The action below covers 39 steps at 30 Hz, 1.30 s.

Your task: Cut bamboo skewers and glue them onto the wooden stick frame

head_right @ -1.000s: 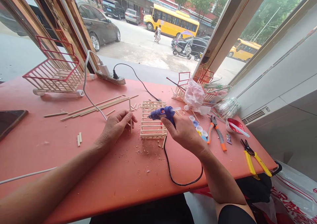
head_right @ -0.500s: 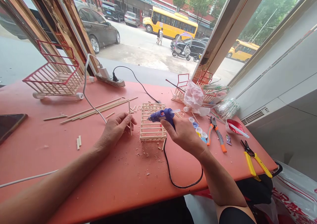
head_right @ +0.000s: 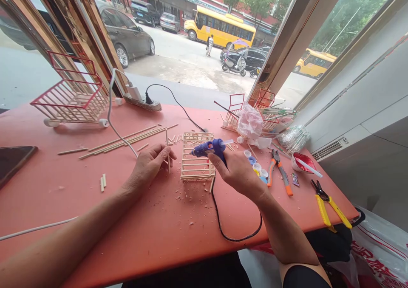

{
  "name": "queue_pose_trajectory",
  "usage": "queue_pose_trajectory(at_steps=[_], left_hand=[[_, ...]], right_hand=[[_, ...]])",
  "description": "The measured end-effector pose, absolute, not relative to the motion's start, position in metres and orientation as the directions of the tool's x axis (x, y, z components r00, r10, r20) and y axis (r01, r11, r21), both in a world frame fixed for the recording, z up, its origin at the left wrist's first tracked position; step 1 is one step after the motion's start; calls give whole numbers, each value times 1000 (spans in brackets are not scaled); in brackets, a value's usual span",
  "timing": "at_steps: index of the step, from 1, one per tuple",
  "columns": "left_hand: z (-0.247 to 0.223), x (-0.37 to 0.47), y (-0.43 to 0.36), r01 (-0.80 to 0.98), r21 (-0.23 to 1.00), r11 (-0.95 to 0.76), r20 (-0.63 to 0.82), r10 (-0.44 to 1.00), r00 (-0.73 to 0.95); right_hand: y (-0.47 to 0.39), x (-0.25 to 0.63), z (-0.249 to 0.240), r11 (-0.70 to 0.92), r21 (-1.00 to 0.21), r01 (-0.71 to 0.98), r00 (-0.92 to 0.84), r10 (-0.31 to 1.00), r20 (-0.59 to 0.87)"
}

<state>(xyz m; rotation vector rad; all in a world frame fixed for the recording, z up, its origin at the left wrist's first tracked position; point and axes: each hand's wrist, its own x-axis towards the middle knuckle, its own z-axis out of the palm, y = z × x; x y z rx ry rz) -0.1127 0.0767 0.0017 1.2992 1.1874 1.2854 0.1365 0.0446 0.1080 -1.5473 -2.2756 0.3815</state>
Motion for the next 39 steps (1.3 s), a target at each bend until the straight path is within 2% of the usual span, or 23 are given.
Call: queue_pose_trajectory(at_steps=[20,24,28,31,34,37,39], left_hand=[[1,-114,77,10,996,-94,94,996,-7],[0,-115,77,16,995,-95,95,995,-11],[0,-114,78,16,994,-103,104,995,-13],[0,-114,78,7,995,-101,101,995,-11],[0,-114,79,-2,995,-95,95,995,-25],[0,-115,79,2,996,-91,91,995,-29],[0,-116,79,6,996,-91,91,996,-26]], right_hand=[[42,137,113,359,-400,843,-333,933,136],[44,139,110,359,-476,803,-349,930,113],[46,139,107,339,-599,725,-309,938,157],[45,137,107,321,-749,579,-301,939,169],[41,136,108,319,-873,369,-202,944,259],[35,140,113,389,-879,275,-73,920,385],[33,143,117,399,-860,317,-144,917,373]])
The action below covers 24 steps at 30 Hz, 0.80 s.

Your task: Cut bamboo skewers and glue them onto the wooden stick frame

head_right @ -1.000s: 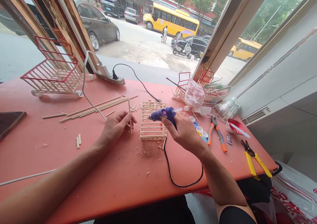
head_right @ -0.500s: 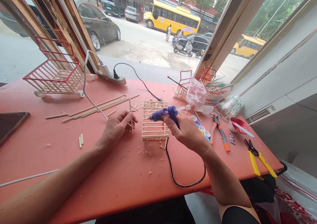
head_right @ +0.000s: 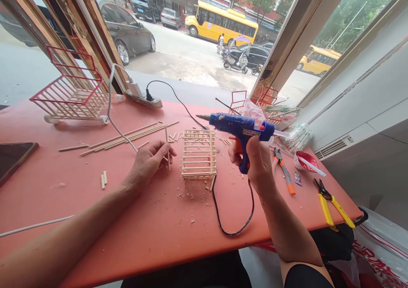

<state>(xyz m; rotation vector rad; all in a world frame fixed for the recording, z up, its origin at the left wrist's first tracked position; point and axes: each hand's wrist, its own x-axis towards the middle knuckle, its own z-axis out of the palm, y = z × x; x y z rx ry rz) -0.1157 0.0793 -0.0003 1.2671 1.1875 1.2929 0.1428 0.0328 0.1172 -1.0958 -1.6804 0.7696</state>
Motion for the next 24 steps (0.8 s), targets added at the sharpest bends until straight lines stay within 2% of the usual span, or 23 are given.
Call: queue_pose_trajectory(at_steps=[2,4,8,14,24], left_hand=[[0,-116,79,13,996,-91,91,995,-26],[0,-116,79,22,995,-92,93,995,-29],[0,-116,79,29,995,-94,95,995,-27],[2,-116,79,30,995,-98,99,995,-32],[2,-117,78,24,995,-97,97,995,-30]], right_hand=[[31,145,121,387,-809,443,-291,915,278],[31,144,123,393,-705,590,-380,906,187],[31,141,125,382,-540,750,-394,914,100],[29,142,127,404,-427,809,-425,904,50],[29,140,125,438,-402,804,-457,888,53]])
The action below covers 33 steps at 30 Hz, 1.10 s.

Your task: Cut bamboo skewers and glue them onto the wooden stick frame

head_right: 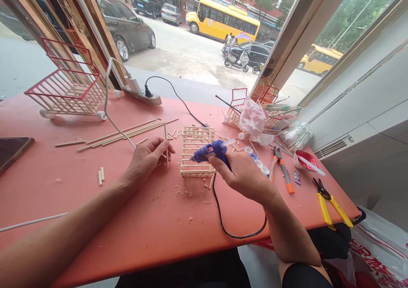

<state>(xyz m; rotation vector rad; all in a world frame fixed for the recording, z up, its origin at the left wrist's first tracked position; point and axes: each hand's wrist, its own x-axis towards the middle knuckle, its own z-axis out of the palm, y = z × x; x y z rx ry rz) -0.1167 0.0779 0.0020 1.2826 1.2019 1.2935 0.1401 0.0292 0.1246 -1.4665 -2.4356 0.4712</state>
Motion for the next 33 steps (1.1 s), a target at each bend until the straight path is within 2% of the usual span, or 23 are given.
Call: queue_pose_trajectory(at_steps=[33], left_hand=[[2,-116,77,30,993,-112,112,993,-24]], right_hand=[[30,138,122,386,-388,837,-405,914,36]])
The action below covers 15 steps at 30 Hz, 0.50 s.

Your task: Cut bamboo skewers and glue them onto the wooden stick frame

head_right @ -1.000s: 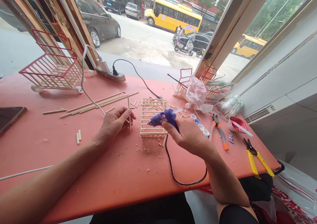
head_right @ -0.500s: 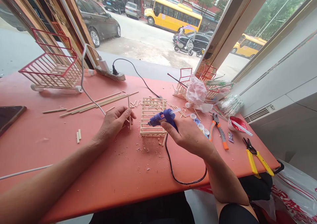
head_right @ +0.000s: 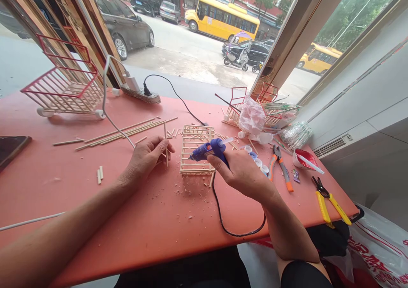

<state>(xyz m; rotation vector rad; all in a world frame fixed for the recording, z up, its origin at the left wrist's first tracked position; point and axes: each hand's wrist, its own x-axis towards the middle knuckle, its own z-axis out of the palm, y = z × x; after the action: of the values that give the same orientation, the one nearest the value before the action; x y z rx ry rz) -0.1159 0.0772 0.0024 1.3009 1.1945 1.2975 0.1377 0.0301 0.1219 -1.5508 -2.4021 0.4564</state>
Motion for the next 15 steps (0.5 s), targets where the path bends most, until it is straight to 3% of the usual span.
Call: queue_pose_trajectory(at_steps=[15], left_hand=[[2,-116,78,47,990,-131,133,991,-31]], right_hand=[[30,138,122,411,-369,834,-423,905,52]])
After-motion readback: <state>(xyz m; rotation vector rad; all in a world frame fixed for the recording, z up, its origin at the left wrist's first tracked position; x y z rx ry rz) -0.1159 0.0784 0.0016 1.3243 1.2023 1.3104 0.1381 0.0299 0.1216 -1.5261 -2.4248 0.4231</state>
